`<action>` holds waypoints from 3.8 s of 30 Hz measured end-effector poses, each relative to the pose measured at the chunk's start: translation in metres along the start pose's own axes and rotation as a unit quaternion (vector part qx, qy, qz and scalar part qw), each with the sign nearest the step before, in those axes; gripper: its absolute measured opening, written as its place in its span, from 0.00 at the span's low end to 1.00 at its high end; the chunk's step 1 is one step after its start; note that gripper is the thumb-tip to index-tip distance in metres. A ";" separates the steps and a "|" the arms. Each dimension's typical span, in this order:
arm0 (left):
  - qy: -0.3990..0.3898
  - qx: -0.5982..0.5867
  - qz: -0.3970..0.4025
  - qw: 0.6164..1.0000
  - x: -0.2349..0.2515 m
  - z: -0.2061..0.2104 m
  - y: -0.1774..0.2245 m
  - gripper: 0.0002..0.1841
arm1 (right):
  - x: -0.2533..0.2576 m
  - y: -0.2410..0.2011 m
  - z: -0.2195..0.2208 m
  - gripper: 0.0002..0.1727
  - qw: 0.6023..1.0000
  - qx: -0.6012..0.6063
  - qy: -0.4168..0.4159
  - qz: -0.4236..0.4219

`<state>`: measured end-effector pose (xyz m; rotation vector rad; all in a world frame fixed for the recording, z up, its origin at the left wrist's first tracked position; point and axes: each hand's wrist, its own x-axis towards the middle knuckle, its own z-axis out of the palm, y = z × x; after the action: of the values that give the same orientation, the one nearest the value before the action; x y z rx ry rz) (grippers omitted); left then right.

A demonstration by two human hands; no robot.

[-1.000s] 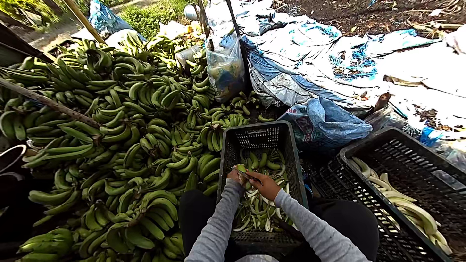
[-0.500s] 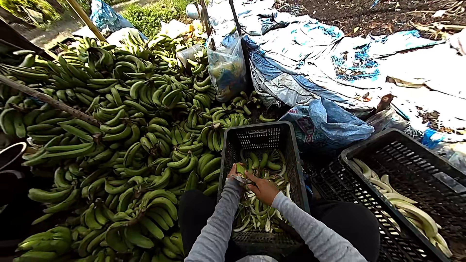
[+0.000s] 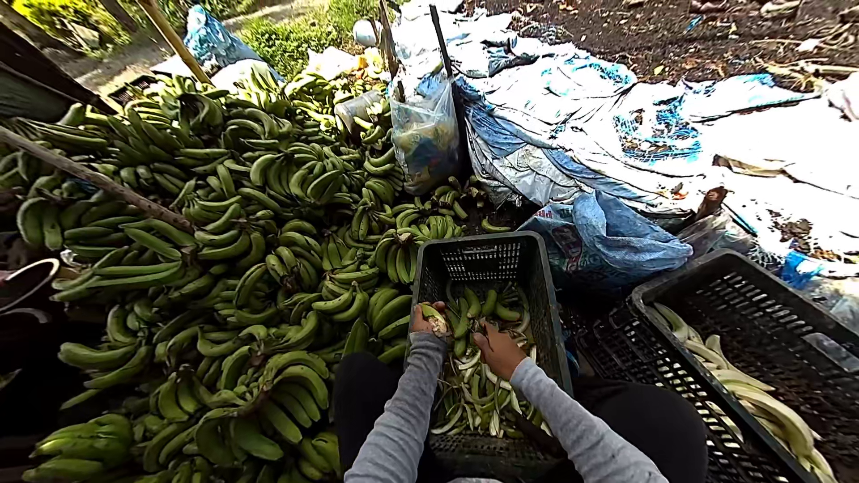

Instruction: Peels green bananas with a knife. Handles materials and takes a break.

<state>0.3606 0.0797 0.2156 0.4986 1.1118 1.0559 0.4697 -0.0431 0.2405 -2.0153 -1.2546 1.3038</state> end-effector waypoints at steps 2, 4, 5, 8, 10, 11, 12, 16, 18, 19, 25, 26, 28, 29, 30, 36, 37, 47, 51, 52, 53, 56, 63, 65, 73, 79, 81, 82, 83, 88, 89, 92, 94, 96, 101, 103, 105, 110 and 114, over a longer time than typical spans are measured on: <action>0.009 0.006 0.085 0.996 0.010 0.002 -0.008 0.24 | -0.006 -0.006 0.012 0.34 0.999 -0.034 -0.024 -0.022; 0.013 0.027 0.129 0.991 0.011 0.006 -0.008 0.27 | -0.007 -0.010 0.013 0.34 0.997 -0.057 -0.034 -0.028; 0.016 0.020 0.133 0.991 0.010 0.010 -0.007 0.27 | -0.007 -0.011 0.012 0.34 0.997 -0.065 -0.033 -0.030; 0.037 -0.019 0.115 0.993 0.005 0.017 -0.003 0.26 | -0.009 -0.015 0.008 0.33 0.997 -0.072 -0.028 -0.028; 0.043 -0.036 0.111 0.992 0.004 0.019 -0.002 0.25 | -0.011 -0.017 0.007 0.33 0.997 -0.074 -0.024 -0.029; 0.043 -0.040 0.110 0.992 0.003 0.018 -0.002 0.24 | -0.011 -0.017 0.006 0.33 0.997 -0.075 -0.022 -0.029; 0.041 -0.039 0.111 0.992 0.004 0.018 -0.003 0.23 | -0.011 -0.016 0.006 0.33 0.997 -0.076 -0.021 -0.028; 0.036 -0.054 0.087 0.994 -0.001 0.019 -0.006 0.23 | -0.006 -0.013 0.008 0.33 0.995 -0.090 -0.026 -0.026; 0.042 -0.066 0.031 0.996 -0.007 0.020 -0.007 0.23 | -0.002 -0.011 0.008 0.33 0.994 -0.098 -0.025 -0.033; 0.040 -0.057 0.003 0.998 -0.011 0.020 -0.007 0.23 | 0.000 -0.009 0.008 0.33 0.994 -0.101 -0.025 -0.035; -0.006 -0.093 -0.110 0.989 -0.028 0.019 -0.011 0.24 | 0.013 0.001 0.008 0.31 0.993 -0.110 -0.017 -0.041; -0.018 -0.102 -0.117 0.988 -0.030 0.019 -0.013 0.26 | 0.015 0.002 0.008 0.31 0.993 -0.111 -0.016 -0.040; -0.042 -0.081 -0.118 0.989 -0.031 0.016 -0.015 0.29 | 0.018 0.004 0.007 0.31 0.993 -0.115 -0.012 -0.035; -0.053 -0.028 -0.117 0.991 -0.031 0.015 -0.014 0.32 | 0.019 0.003 0.006 0.31 0.992 -0.120 -0.007 -0.029; -0.074 0.058 -0.121 0.988 -0.031 0.012 -0.010 0.38 | 0.018 0.003 0.006 0.31 0.991 -0.130 0.002 -0.021; -0.149 0.448 -0.149 0.869 -0.035 -0.002 0.007 0.17 | 0.017 0.008 0.010 0.33 0.978 -0.206 0.004 0.010; -0.181 0.439 -0.150 0.867 -0.038 -0.006 0.008 0.14 | 0.020 0.012 0.009 0.33 0.981 -0.195 0.003 0.016; -0.454 0.625 -0.114 0.625 -0.041 0.064 -0.051 0.26 | -0.063 0.071 -0.124 0.27 0.786 0.402 0.468 -0.049; -0.518 0.616 -0.095 0.586 -0.062 0.196 -0.076 0.23 | -0.126 0.100 -0.154 0.31 0.614 0.545 0.553 -0.140; -0.521 0.599 -0.092 0.600 -0.066 0.232 -0.079 0.22 | -0.130 0.106 -0.158 0.33 0.594 0.561 0.558 -0.146; -0.511 0.580 -0.094 0.627 -0.069 0.266 -0.085 0.20 | -0.130 0.110 -0.161 0.35 0.581 0.578 0.555 -0.144; -0.431 0.522 -0.131 0.724 -0.062 0.336 -0.105 0.28 | -0.122 0.114 -0.162 0.36 0.585 0.598 0.530 -0.138; -0.335 0.513 -0.025 0.789 0.020 0.288 -0.071 0.27 | -0.119 0.121 -0.152 0.37 0.627 0.594 0.478 -0.160; -0.272 0.595 0.038 0.755 0.074 0.222 -0.073 0.21 | -0.118 0.118 -0.149 0.38 0.634 0.598 0.458 -0.174; -0.498 0.863 0.040 0.076 0.127 0.000 -0.176 0.24 | -0.098 0.096 -0.145 0.34 0.660 0.613 0.401 -0.169; -0.467 0.884 -0.002 -0.021 0.155 0.008 -0.211 0.25 | -0.081 0.085 -0.145 0.31 0.680 0.600 0.395 -0.150; -0.434 0.898 -0.042 0.058 0.160 0.011 -0.206 0.25 | -0.077 0.083 -0.145 0.31 0.679 0.601 0.397 -0.145; -0.421 0.903 -0.045 0.072 0.158 0.013 -0.199 0.24 | -0.076 0.082 -0.146 0.32 0.680 0.599 0.397 -0.143; -0.413 0.909 -0.030 0.045 0.156 0.011 -0.192 0.24 | -0.075 0.081 -0.146 0.32 0.684 0.594 0.399 -0.139; -0.310 0.927 -0.058 0.201 0.141 0.013 -0.127 0.30 | -0.069 0.071 -0.145 0.24 0.710 0.555 0.413 -0.128; -0.286 0.914 -0.080 0.276 0.135 0.018 -0.109 0.35 | -0.067 0.068 -0.143 0.22 0.723 0.541 0.411 -0.128; -0.260 0.786 -0.126 0.547 0.118 0.018 -0.061 0.43 | -0.056 0.062 -0.134 0.17 0.793 0.454 0.384 -0.132; -0.278 0.622 -0.157 0.715 0.101 0.011 -0.042 0.35 | -0.043 0.056 -0.122 0.18 0.878 0.319 0.336 -0.119; -0.273 0.494 -0.158 0.810 0.074 0.011 -0.030 0.26 | -0.027 0.043 -0.104 0.23 0.955 0.151 0.237 -0.094; -0.205 0.241 -0.160 0.935 0.017 0.012 -0.018 0.40 | 0.001 0.004 -0.029 0.42 0.998 -0.025 -0.009 -0.063; -0.167 0.205 -0.156 0.952 0.001 0.015 -0.010 0.33 | 0.008 0.001 -0.012 0.42 0.997 -0.044 -0.031 -0.057; -0.167 0.169 -0.161 0.958 -0.006 0.011 -0.006 0.29 | 0.010 0.000 -0.006 0.40 0.997 -0.051 -0.025 -0.055; -0.171 0.178 -0.138 0.959 -0.016 -0.002 -0.006 0.31 | 0.014 0.009 -0.004 0.34 0.995 0.002 0.008 -0.097; -0.261 0.168 -0.173 0.935 -0.022 -0.015 -0.005 0.37 | 0.012 0.010 -0.001 0.28 0.980 0.136 0.015 -0.141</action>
<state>0.3484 0.0563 0.2163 0.7699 0.8559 0.3833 0.4772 -0.0380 0.2280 -1.5972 -1.2209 1.2274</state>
